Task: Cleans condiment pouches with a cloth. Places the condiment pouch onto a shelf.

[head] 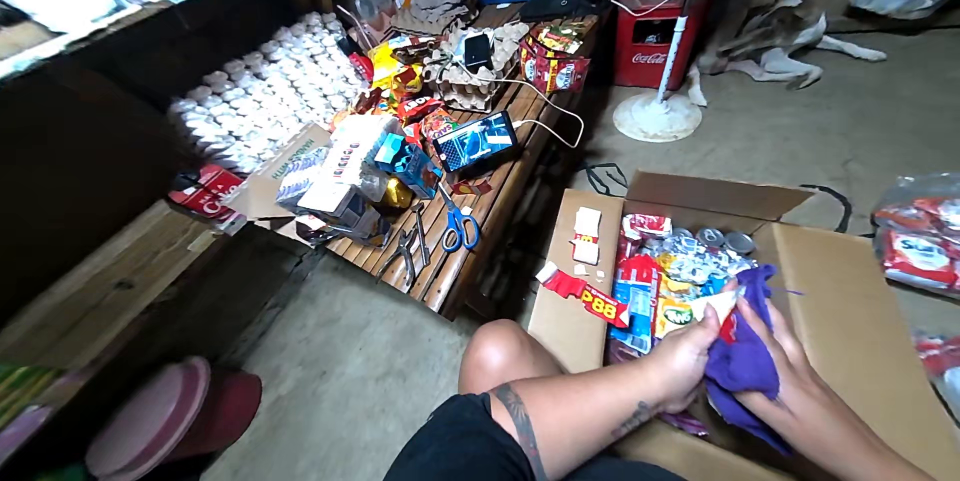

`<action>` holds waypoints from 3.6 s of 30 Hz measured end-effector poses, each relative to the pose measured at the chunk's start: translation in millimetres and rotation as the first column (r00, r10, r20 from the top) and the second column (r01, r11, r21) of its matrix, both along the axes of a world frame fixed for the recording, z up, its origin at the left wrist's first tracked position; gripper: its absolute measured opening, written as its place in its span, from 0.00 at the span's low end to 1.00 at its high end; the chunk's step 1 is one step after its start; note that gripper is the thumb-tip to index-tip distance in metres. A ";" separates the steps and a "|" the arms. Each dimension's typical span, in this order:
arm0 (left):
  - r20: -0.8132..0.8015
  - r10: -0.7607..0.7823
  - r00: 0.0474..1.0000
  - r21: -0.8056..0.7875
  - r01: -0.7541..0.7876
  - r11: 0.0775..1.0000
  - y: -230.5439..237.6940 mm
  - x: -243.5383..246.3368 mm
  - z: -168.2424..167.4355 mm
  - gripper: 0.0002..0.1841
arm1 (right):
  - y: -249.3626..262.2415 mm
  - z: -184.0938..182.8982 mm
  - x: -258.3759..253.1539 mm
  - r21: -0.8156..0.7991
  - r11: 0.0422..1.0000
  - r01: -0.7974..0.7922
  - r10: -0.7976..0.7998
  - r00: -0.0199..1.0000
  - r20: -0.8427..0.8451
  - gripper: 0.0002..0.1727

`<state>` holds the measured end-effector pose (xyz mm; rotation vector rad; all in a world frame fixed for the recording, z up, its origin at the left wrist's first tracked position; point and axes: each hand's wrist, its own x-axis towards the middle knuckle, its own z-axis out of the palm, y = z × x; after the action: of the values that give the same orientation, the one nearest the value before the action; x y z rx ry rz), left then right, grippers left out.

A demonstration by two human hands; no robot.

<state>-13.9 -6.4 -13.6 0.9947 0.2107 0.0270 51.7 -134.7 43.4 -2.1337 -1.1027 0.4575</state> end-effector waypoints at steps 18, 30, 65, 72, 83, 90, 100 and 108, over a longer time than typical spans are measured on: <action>0.061 -0.159 0.985 -0.183 0.168 0.969 -13.9 -13.3 18.4 0.36 | -5.7 -72.1 59.1 0.402 0.814 0.420 -0.306 0.897 -0.318 0.46; -0.157 0.122 0.980 -0.276 -0.162 0.947 -3.4 -1.8 31.0 0.34 | -7.5 -86.5 45.8 0.324 0.942 0.083 -0.123 0.987 0.105 0.56; -0.138 0.065 0.988 -0.351 -0.111 0.930 1.6 2.1 6.7 0.38 | 3.9 -16.7 -0.2 0.182 0.979 -0.092 0.061 0.984 0.168 0.51; -0.049 0.026 0.998 -0.293 -0.039 0.955 1.6 2.5 2.9 0.35 | 4.8 -9.8 -2.6 0.238 0.970 -0.051 0.011 0.986 0.168 0.60; 0.071 -0.151 0.986 -0.209 0.162 0.964 -11.4 -2.5 -5.9 0.37 | -7.0 -86.0 51.3 0.326 0.925 0.197 -0.209 0.978 0.002 0.54; 0.076 -0.041 0.996 -0.274 0.060 0.960 -4.2 1.1 -3.2 0.34 | -4.7 -83.3 49.1 0.308 0.906 0.290 -0.221 0.946 -0.238 0.59; 0.005 0.083 0.997 -0.212 -0.080 0.974 10.3 0.8 12.7 0.35 | -2.0 -66.7 23.8 0.212 0.957 0.196 -0.171 0.976 -0.132 0.70; 0.139 -0.120 0.983 -0.033 0.126 0.991 -1.4 -7.0 5.6 0.36 | -5.3 -70.7 40.0 0.371 0.861 0.349 -0.263 0.928 -0.263 0.56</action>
<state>-20.9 -7.8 -8.0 0.9590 0.0236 -0.0221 91.7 -140.0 -27.3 -1.7936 -0.6519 0.2555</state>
